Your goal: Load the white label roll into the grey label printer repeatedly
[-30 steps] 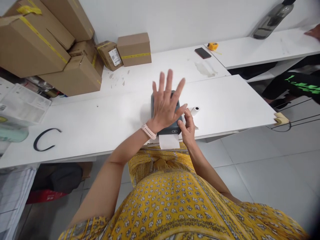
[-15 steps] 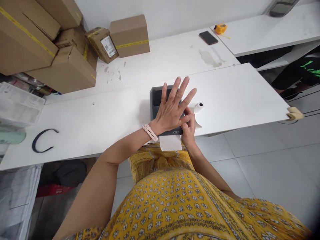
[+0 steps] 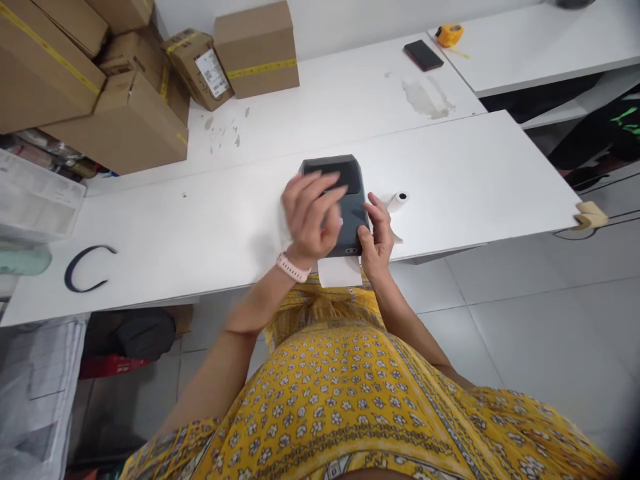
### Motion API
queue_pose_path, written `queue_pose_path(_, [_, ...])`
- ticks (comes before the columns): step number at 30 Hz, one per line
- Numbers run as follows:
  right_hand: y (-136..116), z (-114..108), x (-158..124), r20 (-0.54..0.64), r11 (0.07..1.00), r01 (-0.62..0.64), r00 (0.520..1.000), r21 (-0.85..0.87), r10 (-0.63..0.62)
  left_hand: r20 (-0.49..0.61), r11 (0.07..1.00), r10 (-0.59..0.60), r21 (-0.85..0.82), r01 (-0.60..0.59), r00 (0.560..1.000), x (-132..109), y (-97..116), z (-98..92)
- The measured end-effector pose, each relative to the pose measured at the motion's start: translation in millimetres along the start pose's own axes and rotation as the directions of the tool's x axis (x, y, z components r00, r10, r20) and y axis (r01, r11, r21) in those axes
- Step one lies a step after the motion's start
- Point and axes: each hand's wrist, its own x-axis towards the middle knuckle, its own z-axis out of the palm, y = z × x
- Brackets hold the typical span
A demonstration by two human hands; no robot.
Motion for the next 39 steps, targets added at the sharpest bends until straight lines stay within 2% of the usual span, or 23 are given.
queue_pose_path(2, [-5, -4, 3, 0.026, 1.0, -0.009, 1.0, -0.016, 0.009, -0.134, 0.995, -0.099, -0.024, 0.096, 0.986, -48, 5, -19.1])
queue_pose_path(3, [-8, -5, 4, 0.041, 1.0, -0.013, 0.999, -0.015, 0.014, -0.127, 0.979, -0.197, -0.072, 0.189, 0.972, -73, 8, -27.3])
queue_pose_path(4, [-10, -6, 5, 0.053, 1.0, -0.013, 0.998, -0.008, 0.013, -0.076, 0.942, -0.32, -0.129, 0.309, 0.944, -96, 12, -33.8])
queue_pose_path(5, [-12, -7, 5, 0.058, 1.0, -0.007, 0.998, -0.001, 0.007, 0.01, 0.882, -0.442, -0.178, 0.437, 0.897, -114, 16, -38.4])
queue_pose_path(7, [-15, -8, 5, 0.039, 1.0, 0.017, 0.999, -0.012, -0.016, 0.223, 0.713, -0.619, -0.242, 0.658, 0.753, -135, 20, -41.1])
queue_pose_path(9, [-17, -8, 5, 0.007, 0.996, 0.057, 0.998, -0.066, -0.057, 0.411, 0.521, -0.693, -0.281, 0.806, 0.592, -136, 19, -36.8])
queue_pose_path(10, [-18, -8, 4, -0.004, 0.991, 0.091, 0.996, -0.093, -0.092, 0.467, 0.451, -0.705, -0.286, 0.845, 0.534, -132, 18, -33.0])
queue_pose_path(11, [-18, -8, 4, -0.007, 0.985, 0.131, 0.991, -0.114, -0.133, 0.491, 0.411, -0.713, -0.286, 0.866, 0.501, -126, 16, -28.7])
queue_pose_path(12, [-19, -8, 4, -0.005, 0.977, 0.172, 0.985, -0.126, -0.174, 0.486, 0.4, -0.724, -0.283, 0.872, 0.49, -120, 13, -24.5])
queue_pose_path(16, [-18, -7, 6, -0.028, 0.949, 0.298, 0.953, -0.102, -0.302, 0.338, 0.435, -0.789, -0.282, 0.855, 0.513, -116, 12, -15.4])
queue_pose_path(18, [-17, -7, 7, -0.049, 0.944, 0.322, 0.944, -0.071, -0.325, 0.289, 0.407, -0.822, -0.302, 0.862, 0.49, -121, 15, -17.1])
queue_pose_path(20, [-16, -5, 6, -0.064, 0.944, 0.328, 0.942, -0.045, -0.331, 0.33, 0.364, -0.818, -0.338, 0.868, 0.471, -124, 18, -21.0])
queue_pose_path(24, [-15, -2, 5, -0.098, 0.942, 0.335, 0.937, -0.022, -0.335, 0.543, 0.246, -0.713, -0.398, 0.884, 0.443, -115, 22, -23.2])
queue_pose_path(27, [-15, -2, 4, -0.091, 0.947, 0.321, 0.942, -0.022, -0.322, 0.565, 0.182, -0.714, -0.419, 0.889, 0.413, -102, 22, -17.0])
queue_pose_path(31, [-14, -4, 4, -0.075, 0.945, 0.325, 0.942, -0.045, -0.327, 0.499, 0.245, -0.735, -0.437, 0.866, 0.459, -97, 22, -8.3])
queue_pose_path(36, [-13, -5, 6, -0.032, 0.935, 0.34, 0.938, -0.1, -0.344, 0.441, 0.29, -0.776, -0.386, 0.876, 0.451, -104, 22, -5.3])
queue_pose_path(39, [-13, -6, 7, 0.056, 0.916, 0.356, 0.934, -0.184, -0.352, 0.465, 0.356, -0.739, -0.346, 0.868, 0.488, -106, 18, -9.0])
